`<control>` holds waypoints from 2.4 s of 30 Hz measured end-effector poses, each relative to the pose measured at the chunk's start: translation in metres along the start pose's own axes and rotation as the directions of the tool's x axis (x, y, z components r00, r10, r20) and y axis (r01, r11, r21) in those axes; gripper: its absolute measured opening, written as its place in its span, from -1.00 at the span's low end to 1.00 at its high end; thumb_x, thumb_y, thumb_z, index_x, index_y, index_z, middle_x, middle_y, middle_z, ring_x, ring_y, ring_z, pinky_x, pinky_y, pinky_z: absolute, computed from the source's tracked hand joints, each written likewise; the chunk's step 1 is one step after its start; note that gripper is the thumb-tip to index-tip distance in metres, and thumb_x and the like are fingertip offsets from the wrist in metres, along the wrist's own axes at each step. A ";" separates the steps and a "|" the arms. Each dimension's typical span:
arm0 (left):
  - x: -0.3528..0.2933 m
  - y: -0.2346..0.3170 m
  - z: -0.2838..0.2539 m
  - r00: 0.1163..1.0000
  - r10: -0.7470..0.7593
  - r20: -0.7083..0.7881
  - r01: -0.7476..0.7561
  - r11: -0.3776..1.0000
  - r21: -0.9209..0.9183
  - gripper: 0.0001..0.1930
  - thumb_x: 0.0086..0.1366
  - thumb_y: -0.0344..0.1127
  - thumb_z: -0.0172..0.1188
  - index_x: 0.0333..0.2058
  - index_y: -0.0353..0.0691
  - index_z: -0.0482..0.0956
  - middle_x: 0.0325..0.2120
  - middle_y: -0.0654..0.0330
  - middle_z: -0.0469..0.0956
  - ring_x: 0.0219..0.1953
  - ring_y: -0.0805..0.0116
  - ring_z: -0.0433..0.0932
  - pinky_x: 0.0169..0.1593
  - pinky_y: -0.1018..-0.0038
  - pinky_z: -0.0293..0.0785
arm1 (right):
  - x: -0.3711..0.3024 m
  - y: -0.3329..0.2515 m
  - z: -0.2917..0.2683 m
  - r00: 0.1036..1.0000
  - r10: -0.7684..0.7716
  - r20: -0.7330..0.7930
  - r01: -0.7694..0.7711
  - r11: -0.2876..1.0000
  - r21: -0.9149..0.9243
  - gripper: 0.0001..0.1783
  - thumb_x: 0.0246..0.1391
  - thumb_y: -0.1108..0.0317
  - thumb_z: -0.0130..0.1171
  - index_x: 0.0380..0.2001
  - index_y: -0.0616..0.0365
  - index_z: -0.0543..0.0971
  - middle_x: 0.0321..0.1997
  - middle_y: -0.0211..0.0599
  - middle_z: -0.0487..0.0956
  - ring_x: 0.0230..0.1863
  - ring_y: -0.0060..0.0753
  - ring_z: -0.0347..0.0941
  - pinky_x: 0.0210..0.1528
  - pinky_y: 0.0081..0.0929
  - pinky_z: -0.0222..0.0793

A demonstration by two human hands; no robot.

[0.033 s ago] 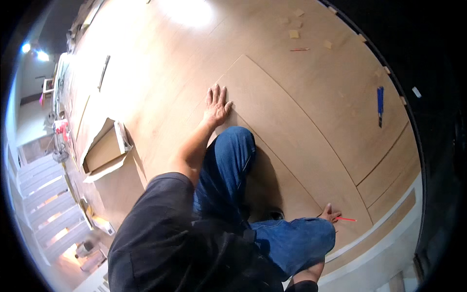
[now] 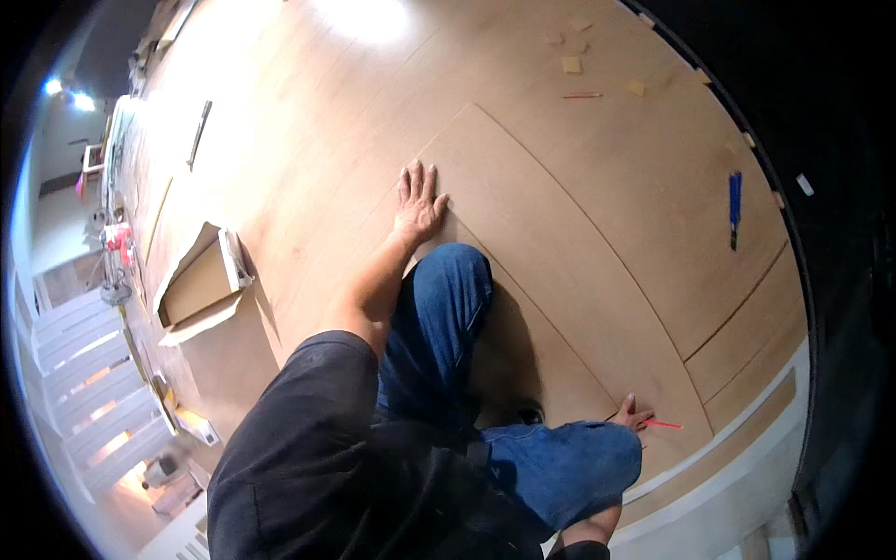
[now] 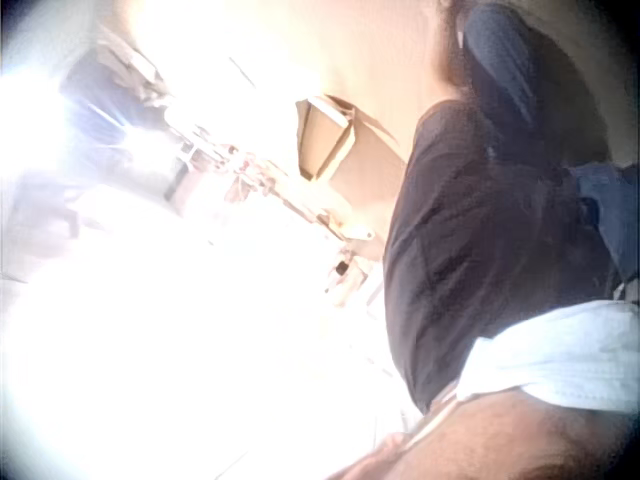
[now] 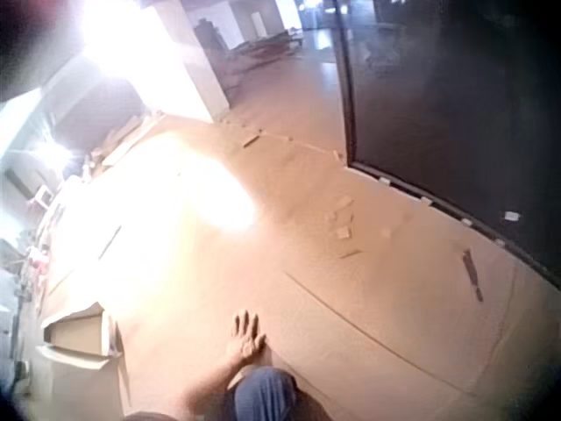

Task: The person installs laminate flooring by measuring planks with a square, marking them with a pencil, cutting a small piece with a utility knife, and fitting the planks together by hand.

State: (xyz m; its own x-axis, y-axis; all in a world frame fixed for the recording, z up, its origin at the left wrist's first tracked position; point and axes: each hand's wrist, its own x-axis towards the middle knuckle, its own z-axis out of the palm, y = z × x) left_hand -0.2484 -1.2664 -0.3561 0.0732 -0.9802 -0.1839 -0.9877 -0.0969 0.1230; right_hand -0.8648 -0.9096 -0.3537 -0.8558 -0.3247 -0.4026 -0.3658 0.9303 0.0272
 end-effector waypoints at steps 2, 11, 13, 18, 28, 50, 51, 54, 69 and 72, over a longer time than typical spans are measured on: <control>-0.003 0.013 0.007 0.998 -0.012 -0.063 0.012 1.000 -0.001 -0.31 0.46 0.02 -0.16 0.45 -0.19 0.03 0.49 -0.11 -0.15 0.51 -0.21 -0.22 0.49 -0.03 -0.28 | 0.010 0.022 0.002 0.999 -0.049 -0.013 0.049 0.998 -0.038 0.25 0.09 -0.38 0.18 0.48 0.33 -0.10 0.58 0.23 -0.15 0.58 0.22 -0.31 0.56 0.00 -0.29; -0.001 -0.005 0.006 0.987 -0.146 -0.074 0.143 0.989 -0.033 -0.35 0.46 -0.07 -0.20 0.46 -0.12 0.03 0.50 -0.07 -0.14 0.53 -0.07 -0.21 0.51 0.06 -0.28 | -0.014 -0.021 -0.002 0.999 -0.009 0.038 0.014 0.991 -0.132 0.25 0.12 -0.49 0.02 0.49 0.28 -0.13 0.59 0.12 -0.15 0.57 0.13 -0.20 0.57 -0.11 -0.22; 0.003 -0.003 0.000 0.990 -0.116 -0.078 0.116 0.993 0.002 -0.36 0.46 -0.07 -0.20 0.46 -0.09 0.04 0.50 -0.05 -0.12 0.53 -0.06 -0.20 0.50 0.06 -0.27 | -0.016 -0.024 -0.003 0.999 -0.035 0.013 0.036 0.994 -0.104 0.23 0.12 -0.47 0.04 0.49 0.27 -0.10 0.59 0.14 -0.15 0.58 0.12 -0.19 0.57 -0.10 -0.20; 0.015 0.002 0.003 0.986 -0.079 -0.145 0.071 0.996 -0.059 -0.36 0.43 -0.05 -0.15 0.44 -0.06 0.12 0.49 -0.02 -0.07 0.52 -0.04 -0.15 0.49 0.04 -0.24 | -0.006 -0.007 0.000 0.998 -0.051 -0.044 0.046 0.994 -0.104 0.21 0.11 -0.40 0.13 0.48 0.30 -0.05 0.57 0.23 -0.14 0.56 0.20 -0.19 0.55 -0.04 -0.16; 0.009 -0.007 0.008 0.980 -0.090 -0.177 0.079 0.994 -0.069 -0.34 0.37 -0.09 -0.06 0.41 -0.09 0.17 0.47 -0.04 -0.02 0.50 -0.06 -0.10 0.48 0.04 -0.19 | -0.018 -0.017 0.009 0.999 -0.019 -0.050 0.026 0.989 0.145 0.23 0.09 -0.53 0.00 0.51 0.18 -0.09 0.60 0.07 -0.16 0.59 0.02 -0.20 0.58 -0.14 -0.22; 0.043 -0.019 0.008 0.904 -0.376 -0.204 0.350 0.924 -0.153 -0.40 0.50 -0.06 -0.24 0.46 -0.02 0.07 0.50 0.04 -0.08 0.52 0.03 -0.10 0.49 0.08 -0.21 | -0.048 -0.072 0.007 0.989 -0.143 0.038 0.146 0.983 -0.111 0.23 0.14 -0.41 0.08 0.50 0.27 -0.18 0.60 0.13 -0.23 0.59 0.18 -0.32 0.58 -0.05 -0.31; 0.040 -0.019 0.009 0.900 -0.392 -0.191 0.368 0.918 -0.150 -0.40 0.50 -0.05 -0.24 0.46 -0.02 0.06 0.50 0.04 -0.08 0.52 0.03 -0.10 0.49 0.08 -0.21 | -0.047 -0.071 0.006 0.988 -0.154 0.022 0.156 0.978 -0.135 0.23 0.14 -0.42 0.07 0.50 0.25 -0.18 0.60 0.12 -0.22 0.59 0.17 -0.31 0.58 -0.05 -0.29; 0.048 -0.010 0.010 0.909 -0.369 -0.194 0.343 0.927 -0.153 -0.36 0.47 -0.02 -0.19 0.46 -0.02 0.06 0.49 0.02 -0.06 0.51 0.02 -0.09 0.48 0.05 -0.21 | -0.051 -0.072 0.001 0.996 -0.066 0.056 0.073 0.989 -0.129 0.19 0.16 -0.42 0.05 0.52 0.15 -0.19 0.61 0.09 -0.22 0.60 0.12 -0.30 0.58 -0.09 -0.29; 0.050 -0.015 0.019 0.912 -0.353 -0.209 0.330 0.934 -0.135 -0.35 0.46 -0.02 -0.17 0.46 -0.05 0.04 0.49 -0.01 -0.06 0.52 0.03 -0.10 0.48 0.06 -0.23 | -0.040 -0.066 0.008 0.997 -0.001 0.081 0.018 0.978 -0.206 0.26 0.12 -0.46 0.05 0.52 0.15 -0.26 0.61 0.09 -0.27 0.60 0.14 -0.34 0.57 -0.02 -0.25; 0.045 -0.017 0.015 0.912 -0.367 -0.185 0.349 0.929 -0.123 -0.35 0.47 0.00 -0.21 0.46 -0.05 0.04 0.49 0.00 -0.07 0.52 0.04 -0.12 0.48 0.06 -0.22 | -0.043 -0.072 0.004 0.997 -0.037 0.069 0.050 0.980 -0.195 0.27 0.11 -0.47 0.06 0.52 0.13 -0.26 0.61 0.09 -0.27 0.60 0.13 -0.31 0.57 -0.01 -0.25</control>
State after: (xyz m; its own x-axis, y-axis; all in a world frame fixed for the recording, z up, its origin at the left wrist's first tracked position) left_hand -0.2307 -1.3067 -0.3811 0.4547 -0.8901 -0.0320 -0.8751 -0.4531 0.1699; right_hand -0.8000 -0.9620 -0.3419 -0.8145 -0.3463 -0.4655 -0.4721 0.8620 0.1848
